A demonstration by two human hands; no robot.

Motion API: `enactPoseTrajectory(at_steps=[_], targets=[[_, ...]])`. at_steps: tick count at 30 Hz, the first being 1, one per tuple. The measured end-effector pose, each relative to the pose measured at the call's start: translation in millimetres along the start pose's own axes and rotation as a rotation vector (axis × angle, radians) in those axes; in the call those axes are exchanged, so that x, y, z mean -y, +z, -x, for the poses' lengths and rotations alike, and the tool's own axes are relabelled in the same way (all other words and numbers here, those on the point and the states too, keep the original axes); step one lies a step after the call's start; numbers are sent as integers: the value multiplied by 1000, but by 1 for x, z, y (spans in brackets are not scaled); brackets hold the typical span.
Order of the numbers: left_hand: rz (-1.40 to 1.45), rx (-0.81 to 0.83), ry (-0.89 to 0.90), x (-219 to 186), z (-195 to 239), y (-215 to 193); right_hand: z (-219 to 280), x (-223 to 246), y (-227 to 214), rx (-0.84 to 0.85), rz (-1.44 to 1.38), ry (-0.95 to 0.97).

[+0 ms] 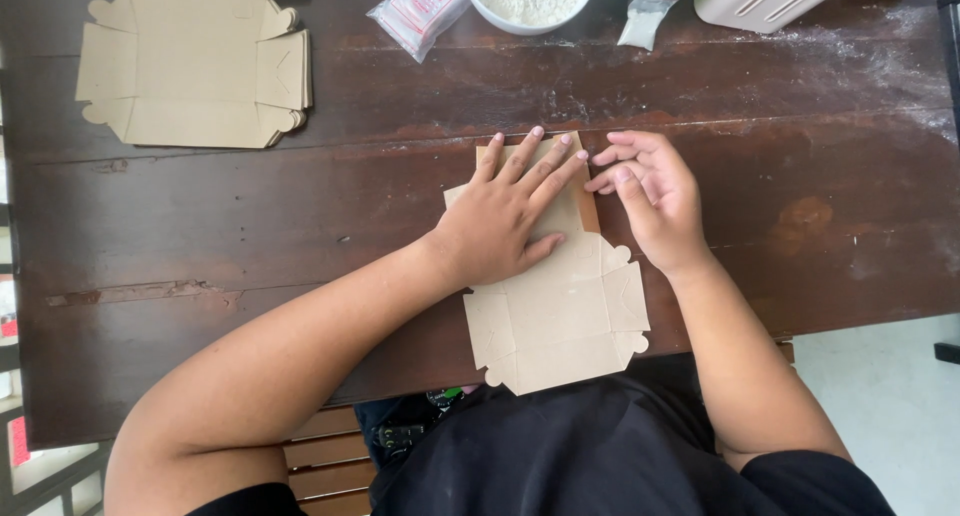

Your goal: The person folds and presses the edges of a flat cardboard box blank on a wooden table, working to crease the fold lines and form the box shape. The hands repeatedly press and smooth the cardboard edges throughout the clip.

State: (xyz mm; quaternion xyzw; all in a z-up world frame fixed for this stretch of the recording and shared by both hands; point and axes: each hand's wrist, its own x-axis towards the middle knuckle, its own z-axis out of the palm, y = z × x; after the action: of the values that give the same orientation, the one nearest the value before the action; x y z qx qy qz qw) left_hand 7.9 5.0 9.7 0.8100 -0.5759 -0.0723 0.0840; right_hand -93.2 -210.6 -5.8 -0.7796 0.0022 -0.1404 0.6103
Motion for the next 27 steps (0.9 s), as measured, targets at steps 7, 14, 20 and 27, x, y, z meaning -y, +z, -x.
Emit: enactPoseTrajectory(at_steps=[7, 14, 20, 27], targets=[[5, -18, 24, 0, -1, 5, 4, 5, 2, 16, 71, -22], [8, -19, 19, 1, 0, 8, 39, 19, -4, 105, 730, -133], [-3, -43, 23, 1, 0, 9, 74, 18, 10, 128, 993, -207], [-2, -42, 22, 1, 0, 8, 71, 18, 13, 153, 1040, -169]])
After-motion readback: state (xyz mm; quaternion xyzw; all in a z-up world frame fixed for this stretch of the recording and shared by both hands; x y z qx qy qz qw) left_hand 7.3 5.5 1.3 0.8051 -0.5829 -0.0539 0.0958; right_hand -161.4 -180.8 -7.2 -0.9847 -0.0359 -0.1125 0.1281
